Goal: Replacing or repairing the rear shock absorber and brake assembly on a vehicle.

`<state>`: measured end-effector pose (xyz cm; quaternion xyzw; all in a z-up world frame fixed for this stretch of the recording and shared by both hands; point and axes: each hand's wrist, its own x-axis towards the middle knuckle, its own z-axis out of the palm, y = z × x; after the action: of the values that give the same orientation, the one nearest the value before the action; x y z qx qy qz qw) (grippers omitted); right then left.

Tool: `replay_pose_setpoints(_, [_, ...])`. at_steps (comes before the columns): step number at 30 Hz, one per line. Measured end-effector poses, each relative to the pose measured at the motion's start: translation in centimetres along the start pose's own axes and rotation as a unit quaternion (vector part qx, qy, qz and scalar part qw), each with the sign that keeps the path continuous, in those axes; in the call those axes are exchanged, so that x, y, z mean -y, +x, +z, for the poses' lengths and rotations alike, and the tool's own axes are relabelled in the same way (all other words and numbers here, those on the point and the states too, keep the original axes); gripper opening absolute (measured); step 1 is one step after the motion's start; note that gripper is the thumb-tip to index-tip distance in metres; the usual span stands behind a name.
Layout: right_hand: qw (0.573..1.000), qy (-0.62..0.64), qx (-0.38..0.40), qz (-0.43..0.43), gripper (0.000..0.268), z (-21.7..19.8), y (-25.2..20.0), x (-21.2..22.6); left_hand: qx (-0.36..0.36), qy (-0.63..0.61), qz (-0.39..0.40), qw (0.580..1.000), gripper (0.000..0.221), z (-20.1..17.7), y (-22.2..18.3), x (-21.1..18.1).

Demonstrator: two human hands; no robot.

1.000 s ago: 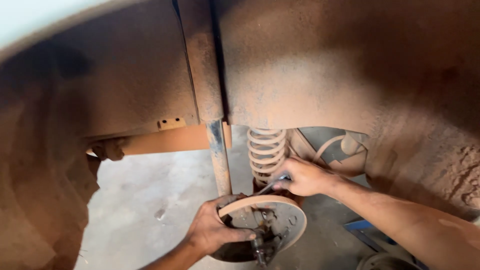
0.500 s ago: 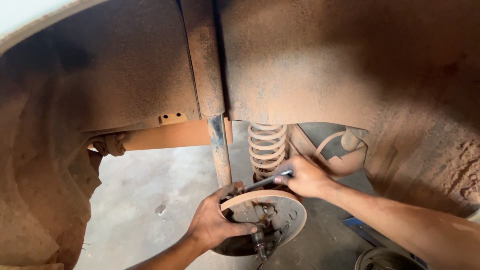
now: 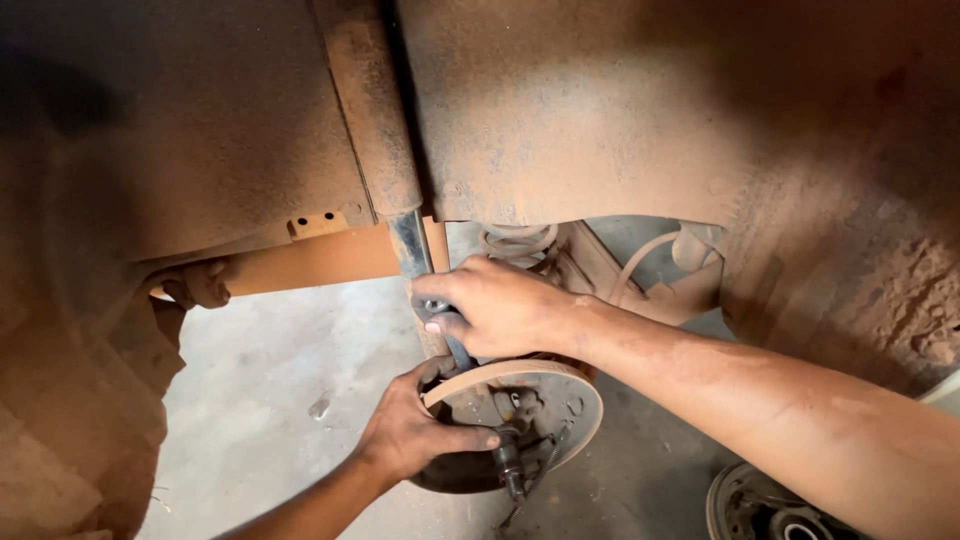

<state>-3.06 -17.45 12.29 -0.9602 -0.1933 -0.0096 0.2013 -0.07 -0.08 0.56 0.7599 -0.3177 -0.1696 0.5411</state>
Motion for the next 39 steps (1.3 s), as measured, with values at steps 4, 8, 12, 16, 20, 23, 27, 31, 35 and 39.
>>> replay_pose_setpoints(4, [0.999, -0.013, 0.009, 0.041, 0.026, -0.1, -0.1, -4.6, 0.004, 0.016, -0.021, 1.000, 0.087, -0.3, 0.0, 0.1])
replay_pose_setpoints(8, [0.992, 0.053, 0.052, 0.103, 0.020, 0.6, -2.6, -11.2, -0.001, 0.015, 0.003, 1.000, 0.084, -0.4, -0.2, 0.0])
replay_pose_setpoints(12, [0.990, 0.044, 0.065, 0.113, 0.010, 4.0, -4.0, -13.5, -0.005, 0.029, 0.003, 1.000, 0.085, 0.0, -0.3, 0.0])
replay_pose_setpoints(16, [0.992, 0.055, -0.049, 0.100, 0.012, 3.0, -3.3, -11.3, -0.014, 0.036, 0.008, 0.999, 0.087, 0.0, -0.2, 0.2])
replay_pose_setpoints(20, [0.959, 0.126, -0.044, 0.252, 0.012, 2.0, -3.2, -7.9, -0.024, 0.042, 0.003, 0.999, 0.086, 0.0, -0.6, 0.0])
replay_pose_setpoints(23, [0.976, 0.087, -0.142, 0.139, 0.008, 4.6, -3.0, -11.5, -0.023, 0.030, 0.011, 0.999, 0.087, 0.1, -0.5, 0.2])
replay_pose_setpoints(27, [0.963, 0.094, -0.155, 0.199, 0.009, 4.0, -3.7, -10.1, -0.021, 0.004, 0.015, 1.000, 0.093, 0.1, -0.1, 0.6])
replay_pose_setpoints(31, [0.987, 0.052, -0.076, 0.132, 0.017, 1.9, -2.9, -9.3, -0.014, -0.006, -0.014, 1.000, 0.094, -0.1, -0.1, 0.5])
replay_pose_setpoints(35, [0.994, 0.029, -0.102, -0.041, 0.027, 0.1, -1.2, -4.9, -0.014, -0.002, -0.025, 1.000, 0.086, 0.0, 0.0, 0.2])
replay_pose_setpoints(39, [0.995, 0.005, -0.034, 0.091, 0.038, 0.5, 0.2, -1.1, -0.006, 0.008, -0.020, 1.000, 0.080, 0.0, -0.1, 0.1])
